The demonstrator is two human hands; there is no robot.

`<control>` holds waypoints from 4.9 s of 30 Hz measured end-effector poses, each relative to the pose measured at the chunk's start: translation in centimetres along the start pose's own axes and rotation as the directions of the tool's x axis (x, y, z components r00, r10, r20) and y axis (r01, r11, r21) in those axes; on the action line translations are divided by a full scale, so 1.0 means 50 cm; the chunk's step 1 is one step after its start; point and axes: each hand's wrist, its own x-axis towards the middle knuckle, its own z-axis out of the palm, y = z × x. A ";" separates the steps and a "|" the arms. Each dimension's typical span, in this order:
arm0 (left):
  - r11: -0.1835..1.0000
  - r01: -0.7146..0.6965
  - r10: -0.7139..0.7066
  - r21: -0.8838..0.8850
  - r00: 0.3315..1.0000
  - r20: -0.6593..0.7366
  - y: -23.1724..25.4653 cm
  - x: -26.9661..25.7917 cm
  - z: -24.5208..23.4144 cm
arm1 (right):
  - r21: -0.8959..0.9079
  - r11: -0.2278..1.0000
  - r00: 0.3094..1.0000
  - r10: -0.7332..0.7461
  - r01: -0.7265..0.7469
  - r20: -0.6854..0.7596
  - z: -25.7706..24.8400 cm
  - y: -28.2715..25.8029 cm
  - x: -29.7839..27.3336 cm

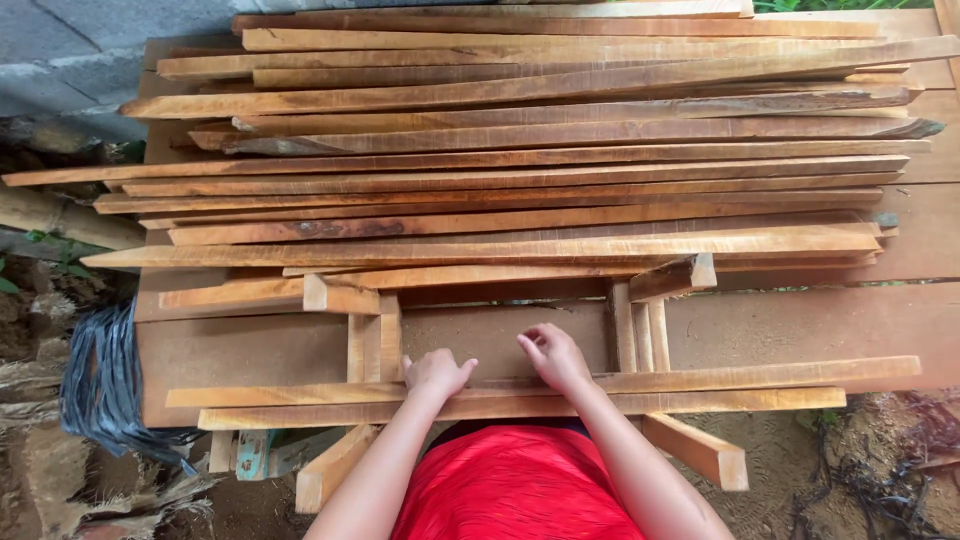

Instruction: The person is organizing and stacking long wooden planks onto a rack in a workshop.

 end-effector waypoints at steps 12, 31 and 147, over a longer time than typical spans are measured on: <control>0.810 -0.586 0.454 0.024 0.600 -0.659 0.135 0.248 -0.318 | -0.238 0.919 0.705 -0.393 0.313 -0.590 -0.189 -0.110 0.349; 0.941 -0.168 0.302 0.293 0.807 -0.507 0.160 0.307 -0.595 | -0.768 0.641 0.986 -0.119 -0.013 -0.117 -0.393 -0.201 0.561; 0.722 -0.670 0.649 0.174 0.567 -0.507 -0.032 -0.108 0.175 | -0.427 0.866 0.965 -0.222 0.261 0.140 0.008 0.004 -0.053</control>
